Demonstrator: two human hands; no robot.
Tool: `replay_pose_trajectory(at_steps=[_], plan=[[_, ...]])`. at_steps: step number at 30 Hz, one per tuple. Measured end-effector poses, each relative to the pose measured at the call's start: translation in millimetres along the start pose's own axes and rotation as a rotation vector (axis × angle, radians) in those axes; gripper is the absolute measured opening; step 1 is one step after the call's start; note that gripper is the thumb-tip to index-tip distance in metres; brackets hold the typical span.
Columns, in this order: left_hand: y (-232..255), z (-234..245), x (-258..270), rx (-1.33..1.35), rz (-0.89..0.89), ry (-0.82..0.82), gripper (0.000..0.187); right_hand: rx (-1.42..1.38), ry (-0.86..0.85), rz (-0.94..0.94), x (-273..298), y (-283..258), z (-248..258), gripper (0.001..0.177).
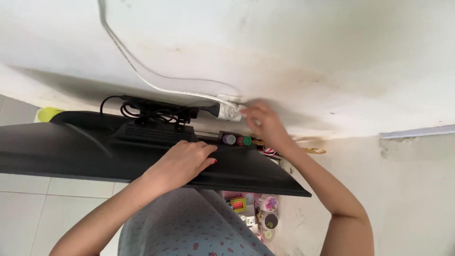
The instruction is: Cleaning a TV, a toy piano, trophies, and a calendar on a desk using a cloth.
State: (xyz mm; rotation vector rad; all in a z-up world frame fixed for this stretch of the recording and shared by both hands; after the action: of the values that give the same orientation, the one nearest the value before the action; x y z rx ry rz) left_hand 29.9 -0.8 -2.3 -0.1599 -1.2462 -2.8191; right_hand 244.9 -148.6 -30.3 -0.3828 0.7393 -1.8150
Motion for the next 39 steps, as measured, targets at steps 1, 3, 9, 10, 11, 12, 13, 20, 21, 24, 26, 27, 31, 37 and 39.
replay_pose_trajectory(at_steps=[1,3,9,10,11,12,13,20,21,24,26,27,31,37,39], plan=[[-0.7,0.1,-0.8,-0.002,0.001,0.004,0.034,0.001,0.0,0.004,4.0,2.5,-2.7,0.024],[-1.8,-1.9,-1.6,-0.028,0.007,-0.013,0.033,0.09,-0.213,0.325,15.9,-1.6,-15.1,0.012],[-1.0,0.1,-2.4,-0.034,-0.033,0.036,0.032,0.272,0.118,0.704,-9.9,-78.0,31.7,0.018],[-0.4,2.2,-2.5,-0.035,-0.032,0.038,0.032,0.271,0.118,0.706,-20.1,-88.5,34.4,0.018],[1.0,3.9,-1.7,-0.015,-0.037,0.065,0.031,0.384,0.143,0.693,-28.1,-99.0,36.6,0.024],[2.4,5.7,-0.8,0.006,-0.043,0.092,0.03,0.497,0.168,0.677,-36.4,-109.7,38.8,0.031],[2.2,7.5,-0.6,0.002,-0.045,0.092,0.03,0.498,0.172,0.679,-35.5,-97.0,34.6,0.031],[-7.0,-0.2,2.5,0.003,-0.032,0.083,0.027,0.546,-0.029,0.714,-0.5,6.1,-0.5,0.023],[-7.6,-1.3,1.5,0.002,-0.035,0.075,0.027,0.542,-0.068,0.685,3.6,16.2,-2.3,0.023],[-10.4,-4.9,-0.1,-0.024,-0.009,0.043,0.027,0.483,0.236,0.565,0.0,23.9,2.0,0.025],[-10.9,-5.5,1.0,-0.03,0.0,0.036,0.026,0.556,0.257,0.597,-12.1,3.8,-1.5,0.026],[-11.4,-4.7,0.5,-0.038,0.01,0.032,0.026,0.631,0.279,0.631,-18.8,-6.7,-2.4,0.028],[-11.0,-2.6,0.5,-0.037,0.006,0.047,0.027,0.672,0.195,0.551,-8.3,0.3,-13.4,0.025],[-11.5,-5.6,1.1,-0.006,-0.042,0.099,0.026,0.536,0.234,0.456,-15.1,4.6,0.8,0.023],[-8.4,-1.2,-1.0,-0.025,0.013,0.045,0.025,0.6,0.312,0.693,-28.5,-17.6,5.3,0.025]])
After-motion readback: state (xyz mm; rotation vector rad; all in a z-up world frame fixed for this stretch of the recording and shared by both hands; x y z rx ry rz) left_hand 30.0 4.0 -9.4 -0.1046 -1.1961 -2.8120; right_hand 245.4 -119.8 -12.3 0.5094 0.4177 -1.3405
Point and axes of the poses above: each hand's wrist, its own x-axis away from the middle knuckle, its own z-axis out of the back of the hand, y = z × x, the point moved 3 cm from there along -x, towards the middle knuckle, and after that the axes turned 3 degrees about z, right-handed, at the moved point
